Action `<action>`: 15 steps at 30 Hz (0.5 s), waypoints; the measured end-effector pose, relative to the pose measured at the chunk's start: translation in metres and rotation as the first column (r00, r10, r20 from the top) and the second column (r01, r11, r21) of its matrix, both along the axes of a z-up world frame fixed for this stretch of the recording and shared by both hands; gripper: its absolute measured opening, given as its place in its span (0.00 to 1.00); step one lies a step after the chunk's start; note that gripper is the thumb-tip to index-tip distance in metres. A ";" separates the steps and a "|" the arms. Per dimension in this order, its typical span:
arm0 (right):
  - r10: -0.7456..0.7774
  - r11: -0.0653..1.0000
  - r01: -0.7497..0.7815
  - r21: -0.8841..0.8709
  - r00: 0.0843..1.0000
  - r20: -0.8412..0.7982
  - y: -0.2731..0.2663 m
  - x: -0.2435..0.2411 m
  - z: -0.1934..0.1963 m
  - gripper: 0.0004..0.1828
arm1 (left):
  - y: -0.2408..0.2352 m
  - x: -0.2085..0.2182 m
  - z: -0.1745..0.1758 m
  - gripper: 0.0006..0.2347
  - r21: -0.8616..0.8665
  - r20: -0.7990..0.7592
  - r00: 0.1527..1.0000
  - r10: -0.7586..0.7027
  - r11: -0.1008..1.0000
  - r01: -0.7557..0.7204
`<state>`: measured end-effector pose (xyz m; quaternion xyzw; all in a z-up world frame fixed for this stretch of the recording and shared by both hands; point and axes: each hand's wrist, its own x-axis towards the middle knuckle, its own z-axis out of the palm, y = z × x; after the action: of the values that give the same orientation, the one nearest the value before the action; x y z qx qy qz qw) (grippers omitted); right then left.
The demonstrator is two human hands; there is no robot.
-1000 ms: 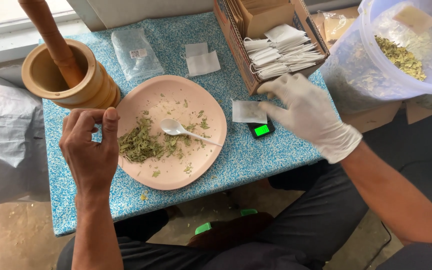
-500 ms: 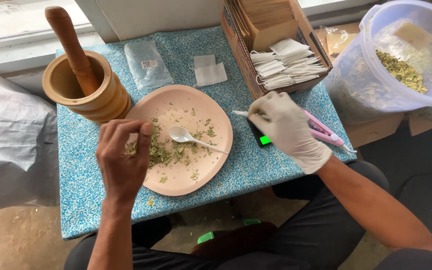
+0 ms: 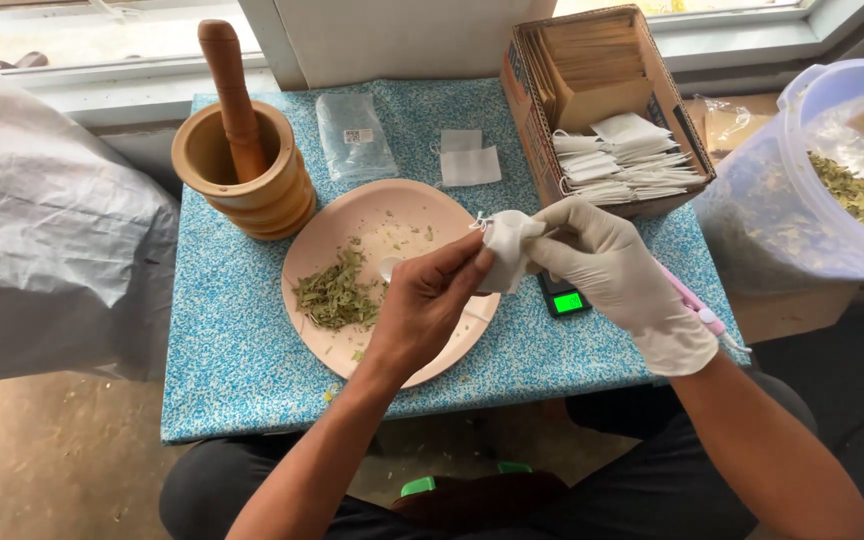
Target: The person fills small white bags with green leafy material using a spoon, weighs them on a digital scale, and seals the bags using a pink handheld heat sealer.
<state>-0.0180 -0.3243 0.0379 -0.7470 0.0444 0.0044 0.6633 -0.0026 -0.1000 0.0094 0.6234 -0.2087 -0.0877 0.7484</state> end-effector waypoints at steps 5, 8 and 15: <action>-0.082 0.982 0.090 -0.165 0.995 0.056 0.009 0.000 0.008 0.08 | 0.008 0.004 0.000 0.17 0.040 0.032 0.998 0.057 0.998 -0.058; -0.030 0.999 0.031 -0.018 0.998 0.051 0.011 0.002 0.006 0.05 | 0.011 0.009 -0.013 0.14 0.020 0.001 0.999 0.053 0.998 -0.053; 0.073 0.925 -0.030 -0.379 0.993 0.098 -0.031 -0.016 0.040 0.16 | 0.029 0.012 -0.017 0.17 -0.155 -0.176 0.984 0.003 0.987 -0.030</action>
<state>-0.0337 -0.3553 0.0781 -0.8604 -0.0119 -0.0281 0.5087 0.0092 -0.0711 -0.0077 0.5539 -0.1429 -0.1194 0.8115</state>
